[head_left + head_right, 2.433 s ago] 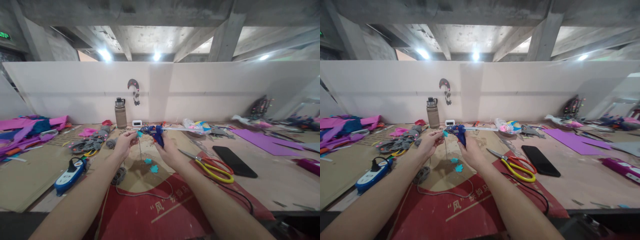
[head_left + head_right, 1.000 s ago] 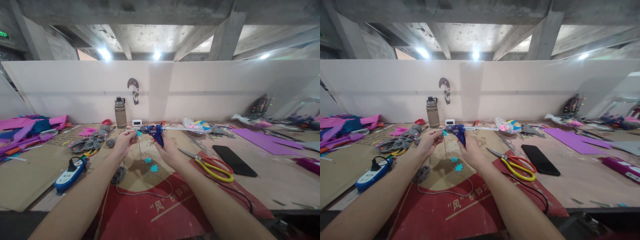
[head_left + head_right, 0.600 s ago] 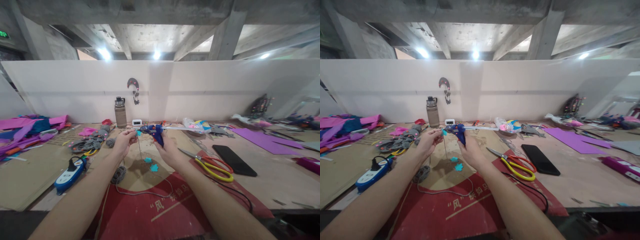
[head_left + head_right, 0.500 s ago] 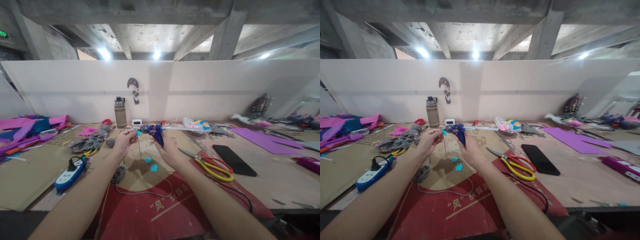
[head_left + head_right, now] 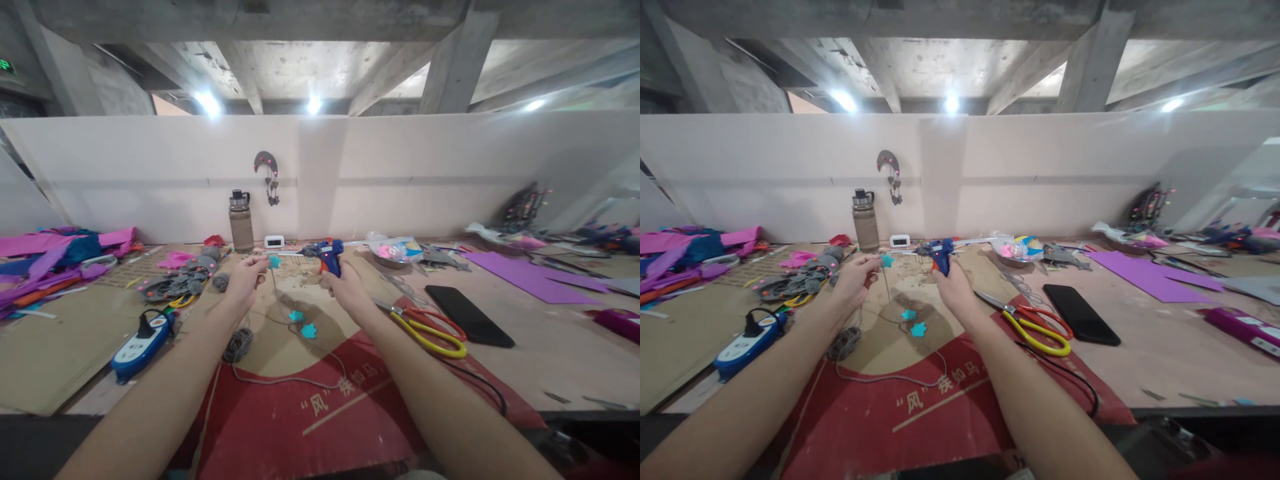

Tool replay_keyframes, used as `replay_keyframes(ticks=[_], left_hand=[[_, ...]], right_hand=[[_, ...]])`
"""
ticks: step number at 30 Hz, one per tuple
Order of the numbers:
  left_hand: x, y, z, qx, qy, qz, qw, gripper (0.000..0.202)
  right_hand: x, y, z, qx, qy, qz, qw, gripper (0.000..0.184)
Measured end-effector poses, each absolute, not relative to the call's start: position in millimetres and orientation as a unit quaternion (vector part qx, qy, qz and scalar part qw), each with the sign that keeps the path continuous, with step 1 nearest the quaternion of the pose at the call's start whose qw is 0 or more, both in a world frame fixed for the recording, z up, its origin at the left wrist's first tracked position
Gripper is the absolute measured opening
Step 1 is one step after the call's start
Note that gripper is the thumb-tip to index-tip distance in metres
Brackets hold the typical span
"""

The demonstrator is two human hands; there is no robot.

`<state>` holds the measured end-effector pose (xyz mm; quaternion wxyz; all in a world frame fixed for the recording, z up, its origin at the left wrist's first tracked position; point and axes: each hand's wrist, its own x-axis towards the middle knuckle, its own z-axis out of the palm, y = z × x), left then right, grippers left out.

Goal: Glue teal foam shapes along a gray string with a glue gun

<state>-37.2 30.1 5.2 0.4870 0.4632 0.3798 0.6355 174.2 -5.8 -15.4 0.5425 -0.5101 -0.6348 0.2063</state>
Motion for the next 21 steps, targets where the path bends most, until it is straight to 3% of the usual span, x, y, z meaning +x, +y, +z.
replay_keyframes(ticks=[3,7,13,21], left_hand=[[-33,29,3,0.493,0.381,0.628,0.467,0.022],[-25,25,1,0.545,0.378,0.600,0.446,0.017],[-15,15,0,0.590,0.394,0.571,0.414,0.012],[-5,-9,12,0.696,0.399,0.568,0.187,0.012]], right_hand=[[181,9,-25,-0.586,-0.605,0.257,0.473,0.012],[188,13,-29,-0.667,-0.613,0.175,0.385,0.010],[181,0,-19,-0.644,-0.621,0.068,0.443,0.016],[128,-22,-13,-0.372,-0.586,0.444,0.567,0.024]])
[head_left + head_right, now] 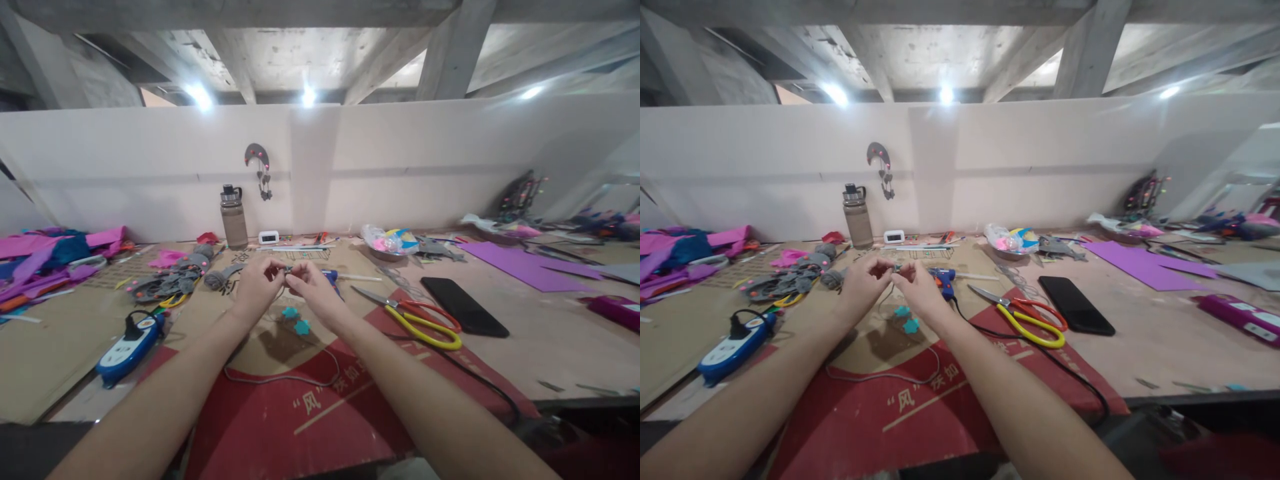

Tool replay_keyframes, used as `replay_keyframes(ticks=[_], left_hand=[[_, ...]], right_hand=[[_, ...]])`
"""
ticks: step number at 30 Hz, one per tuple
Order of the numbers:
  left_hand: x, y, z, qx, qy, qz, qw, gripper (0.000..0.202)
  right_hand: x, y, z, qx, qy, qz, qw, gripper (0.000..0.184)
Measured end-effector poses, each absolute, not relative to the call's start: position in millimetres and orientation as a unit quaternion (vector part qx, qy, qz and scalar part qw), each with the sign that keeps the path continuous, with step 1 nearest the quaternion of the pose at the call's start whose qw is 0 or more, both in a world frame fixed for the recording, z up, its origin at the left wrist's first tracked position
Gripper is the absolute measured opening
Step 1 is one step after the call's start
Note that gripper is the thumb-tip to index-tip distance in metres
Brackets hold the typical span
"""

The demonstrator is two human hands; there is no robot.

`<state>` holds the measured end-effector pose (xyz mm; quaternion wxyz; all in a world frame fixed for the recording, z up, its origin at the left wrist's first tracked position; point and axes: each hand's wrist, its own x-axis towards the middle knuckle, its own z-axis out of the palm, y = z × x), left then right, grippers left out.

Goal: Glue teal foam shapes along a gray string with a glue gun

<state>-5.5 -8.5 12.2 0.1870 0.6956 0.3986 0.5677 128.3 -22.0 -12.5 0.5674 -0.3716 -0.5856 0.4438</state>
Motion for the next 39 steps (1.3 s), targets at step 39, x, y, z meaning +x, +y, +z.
replay_keyframes(ticks=[39], left_hand=[[2,-13,4,0.676,0.365,0.528,0.362,0.016]], right_hand=[[141,-29,-5,-0.459,-0.633,0.249,0.572,0.015]])
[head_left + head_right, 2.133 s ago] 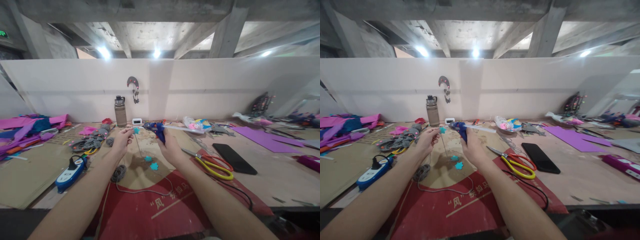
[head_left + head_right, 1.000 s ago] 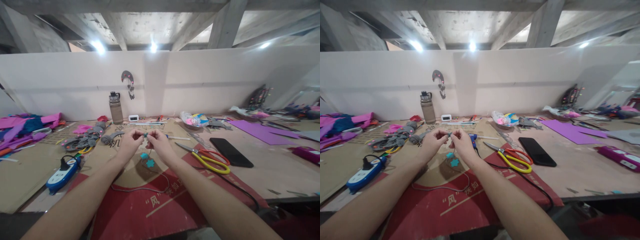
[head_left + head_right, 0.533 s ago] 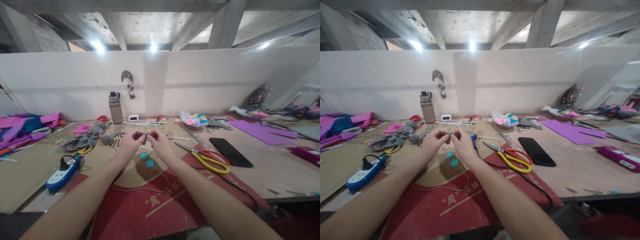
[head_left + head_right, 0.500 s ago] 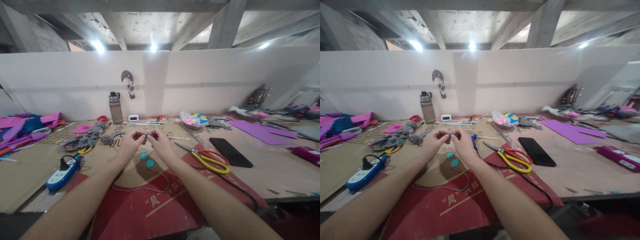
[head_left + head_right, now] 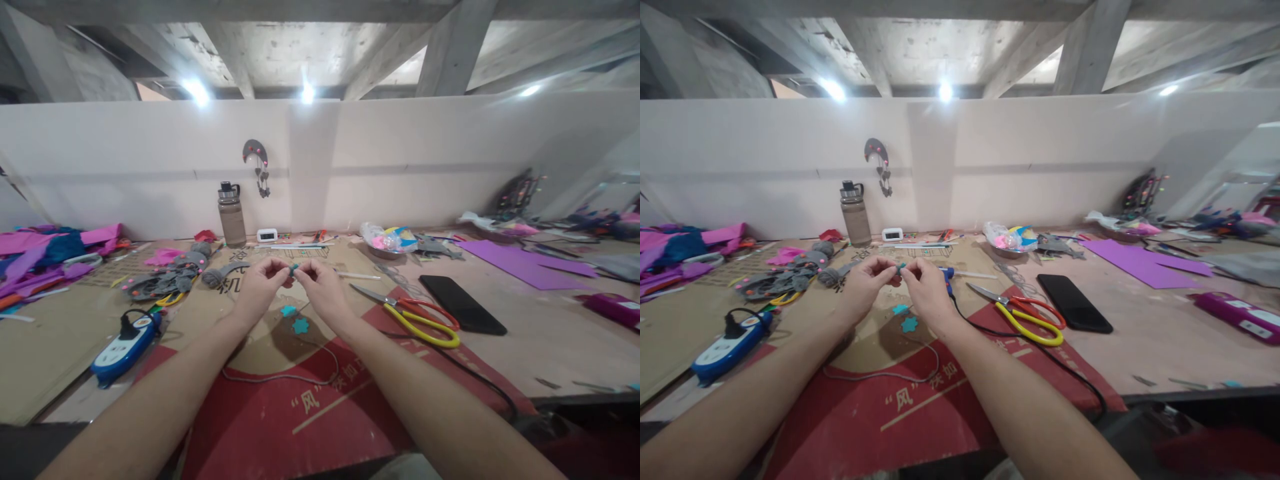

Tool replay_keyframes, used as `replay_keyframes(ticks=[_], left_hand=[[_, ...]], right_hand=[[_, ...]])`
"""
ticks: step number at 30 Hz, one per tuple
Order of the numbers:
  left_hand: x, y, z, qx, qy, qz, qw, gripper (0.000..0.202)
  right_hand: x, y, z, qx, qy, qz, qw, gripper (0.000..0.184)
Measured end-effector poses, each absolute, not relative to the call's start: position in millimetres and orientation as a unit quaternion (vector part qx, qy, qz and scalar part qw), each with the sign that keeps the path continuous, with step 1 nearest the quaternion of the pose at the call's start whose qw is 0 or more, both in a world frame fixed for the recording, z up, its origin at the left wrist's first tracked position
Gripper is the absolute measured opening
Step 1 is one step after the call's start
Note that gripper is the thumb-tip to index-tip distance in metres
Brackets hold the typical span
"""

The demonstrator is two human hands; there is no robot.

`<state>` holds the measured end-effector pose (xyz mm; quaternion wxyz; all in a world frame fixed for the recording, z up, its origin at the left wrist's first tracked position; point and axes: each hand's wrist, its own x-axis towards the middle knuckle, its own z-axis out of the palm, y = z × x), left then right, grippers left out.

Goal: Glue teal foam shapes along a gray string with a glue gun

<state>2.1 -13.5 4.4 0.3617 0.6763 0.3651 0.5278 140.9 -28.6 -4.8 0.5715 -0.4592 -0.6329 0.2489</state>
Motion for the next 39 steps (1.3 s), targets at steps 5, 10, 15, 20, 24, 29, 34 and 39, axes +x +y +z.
replay_keyframes(ticks=[5,10,15,20,24,29,34,39], left_hand=[[3.1,-12.5,3.2,0.677,0.358,0.526,0.370,0.017],[3.1,-13.9,3.9,0.684,0.360,0.522,0.361,0.018],[2.7,-15.0,4.7,0.682,0.366,0.523,0.356,0.019],[2.9,-14.7,4.3,0.677,0.366,0.528,0.360,0.019],[3.3,-14.4,3.6,0.671,0.363,0.532,0.367,0.018],[4.0,-14.7,3.3,0.667,0.365,0.533,0.372,0.017],[4.9,-14.9,4.0,0.662,0.370,0.530,0.378,0.016],[5.2,-14.0,3.1,0.658,0.366,0.529,0.391,0.017]], right_hand=[[141.8,-28.0,-4.6,-0.463,-0.632,0.244,0.572,0.016],[142.8,-28.1,-4.3,-0.467,-0.637,0.236,0.566,0.016],[142.3,-28.6,-4.5,-0.470,-0.639,0.235,0.562,0.016],[142.4,-29.5,-4.1,-0.476,-0.648,0.218,0.553,0.017],[142.9,-30.4,-3.6,-0.481,-0.658,0.202,0.543,0.018],[142.7,-32.2,-2.5,-0.485,-0.663,0.190,0.537,0.020],[142.6,-33.3,-1.8,-0.496,-0.659,0.186,0.534,0.020],[143.1,-32.7,-1.9,-0.495,-0.659,0.191,0.533,0.021]])
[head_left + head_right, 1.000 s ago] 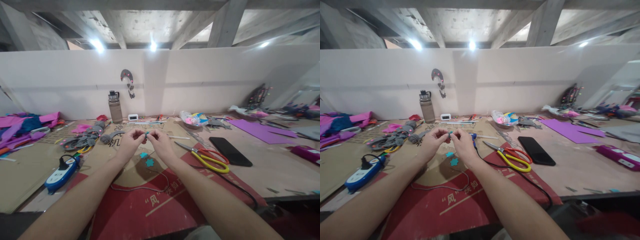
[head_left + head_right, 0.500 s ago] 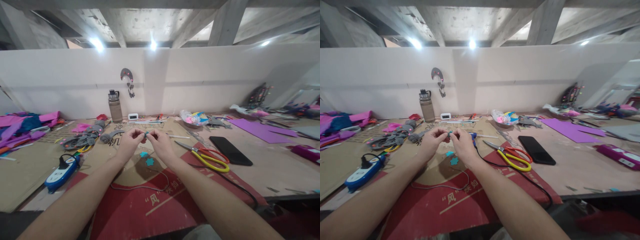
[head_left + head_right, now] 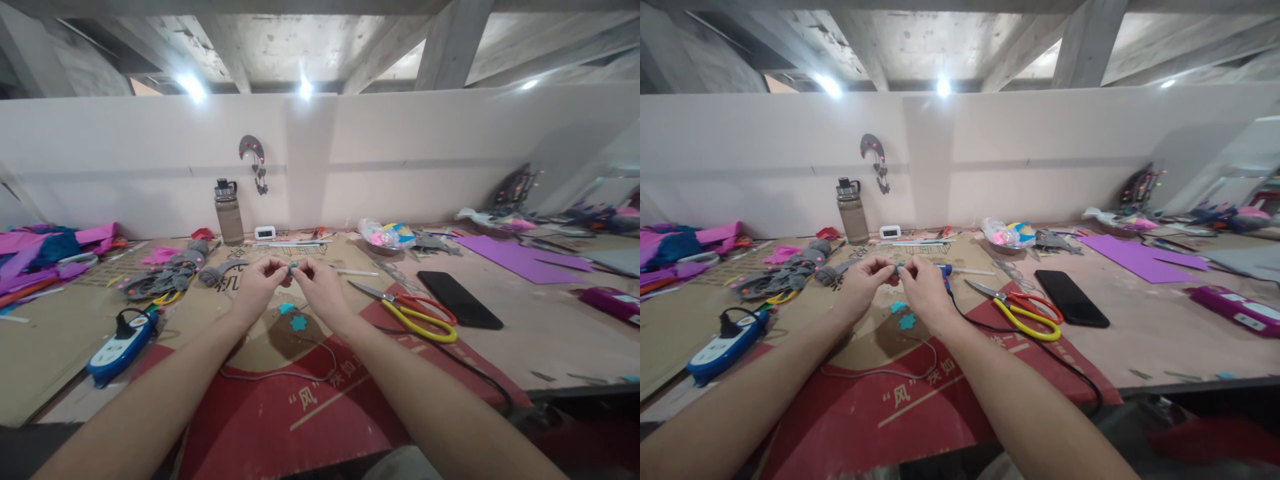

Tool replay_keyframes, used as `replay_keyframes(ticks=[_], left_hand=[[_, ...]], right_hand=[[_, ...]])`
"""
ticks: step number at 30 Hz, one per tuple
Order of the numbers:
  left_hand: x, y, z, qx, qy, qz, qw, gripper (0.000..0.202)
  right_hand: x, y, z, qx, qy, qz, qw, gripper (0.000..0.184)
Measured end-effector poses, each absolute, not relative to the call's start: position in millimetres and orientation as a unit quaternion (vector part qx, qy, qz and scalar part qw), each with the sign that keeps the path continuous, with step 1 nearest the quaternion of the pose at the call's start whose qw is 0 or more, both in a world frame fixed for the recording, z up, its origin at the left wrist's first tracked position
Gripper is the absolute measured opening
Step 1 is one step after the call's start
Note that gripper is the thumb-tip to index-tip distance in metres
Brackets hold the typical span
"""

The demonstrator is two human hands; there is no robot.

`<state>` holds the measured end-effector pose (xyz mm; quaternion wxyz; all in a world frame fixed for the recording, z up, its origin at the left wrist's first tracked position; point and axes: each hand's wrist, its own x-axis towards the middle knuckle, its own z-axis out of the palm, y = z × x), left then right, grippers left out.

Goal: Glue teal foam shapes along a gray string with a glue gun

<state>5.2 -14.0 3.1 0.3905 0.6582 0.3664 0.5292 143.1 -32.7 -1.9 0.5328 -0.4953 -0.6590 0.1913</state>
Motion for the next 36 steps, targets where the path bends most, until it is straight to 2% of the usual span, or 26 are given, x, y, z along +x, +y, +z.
replay_keyframes(ticks=[19,23,27,30,36], left_hand=[[1,-8,3,0.666,0.385,0.489,0.410,0.018],[1,-7,4,0.635,0.365,0.488,0.475,0.020],[1,-9,6,0.586,0.339,0.480,0.558,0.020],[1,-11,7,0.567,0.331,0.467,0.592,0.021],[2,-7,3,0.596,0.371,0.462,0.541,0.021]], right_hand=[[143,-32,-2,-0.522,-0.624,0.197,0.546,0.015],[147,-29,-2,-0.513,-0.597,0.225,0.574,0.027],[152,-27,0,-0.494,-0.624,0.269,0.543,0.016],[154,-26,1,-0.500,-0.615,0.287,0.539,0.014],[151,-26,-4,-0.503,-0.627,0.261,0.535,0.014]])
